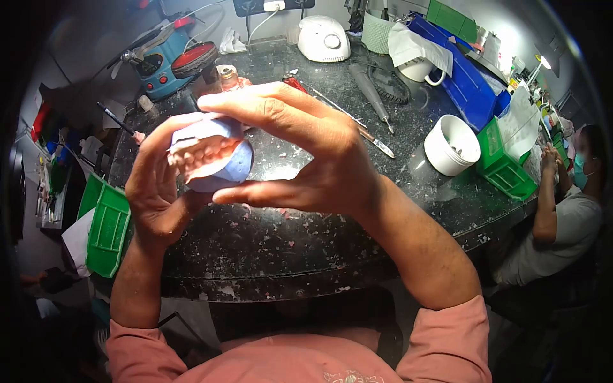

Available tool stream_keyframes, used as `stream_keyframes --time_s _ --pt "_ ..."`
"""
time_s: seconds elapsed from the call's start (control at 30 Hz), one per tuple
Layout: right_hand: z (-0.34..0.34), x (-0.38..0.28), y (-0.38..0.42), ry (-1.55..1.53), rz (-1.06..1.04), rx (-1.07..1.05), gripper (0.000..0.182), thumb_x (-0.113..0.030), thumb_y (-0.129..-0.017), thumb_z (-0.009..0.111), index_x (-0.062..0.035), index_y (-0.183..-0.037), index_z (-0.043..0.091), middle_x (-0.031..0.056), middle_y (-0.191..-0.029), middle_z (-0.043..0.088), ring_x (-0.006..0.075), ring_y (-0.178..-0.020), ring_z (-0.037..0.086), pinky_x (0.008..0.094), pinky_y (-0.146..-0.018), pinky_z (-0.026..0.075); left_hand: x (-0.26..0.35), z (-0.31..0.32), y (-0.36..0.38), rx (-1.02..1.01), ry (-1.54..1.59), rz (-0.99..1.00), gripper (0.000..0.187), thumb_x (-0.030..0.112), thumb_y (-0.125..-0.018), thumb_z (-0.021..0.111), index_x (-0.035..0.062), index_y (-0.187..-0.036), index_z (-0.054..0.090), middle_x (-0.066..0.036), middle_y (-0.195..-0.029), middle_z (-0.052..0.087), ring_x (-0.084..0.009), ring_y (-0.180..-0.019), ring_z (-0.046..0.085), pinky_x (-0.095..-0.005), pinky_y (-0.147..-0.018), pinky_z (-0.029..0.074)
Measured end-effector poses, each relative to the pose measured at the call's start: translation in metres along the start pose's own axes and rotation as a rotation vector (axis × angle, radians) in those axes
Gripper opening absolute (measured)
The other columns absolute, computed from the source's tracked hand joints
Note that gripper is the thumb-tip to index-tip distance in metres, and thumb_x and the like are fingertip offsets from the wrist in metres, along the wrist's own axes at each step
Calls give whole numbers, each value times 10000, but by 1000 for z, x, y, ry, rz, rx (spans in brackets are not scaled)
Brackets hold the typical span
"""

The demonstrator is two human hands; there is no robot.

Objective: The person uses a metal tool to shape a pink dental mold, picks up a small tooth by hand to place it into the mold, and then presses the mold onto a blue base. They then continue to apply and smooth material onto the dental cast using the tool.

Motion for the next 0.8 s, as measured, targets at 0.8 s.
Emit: stream_keyframes --time_s 0.8 --pt "19 -1 8 286 -43 -44 666 -215 -660 817 -59 -1255 563 143 -1234 540 296 -1133 555 394 -947 487 -24 10 12 330 421 -421 471 -22 -855 642 28 -1183 308 -156 -1132 562 -162 -1046 580 -309 -929 473"
Point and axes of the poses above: each hand's wrist, its own y-axis away from the middle knuckle, its own z-axis out of the palm, x = y × z, the point moved 8 cm from there along -y, towards the middle knuckle
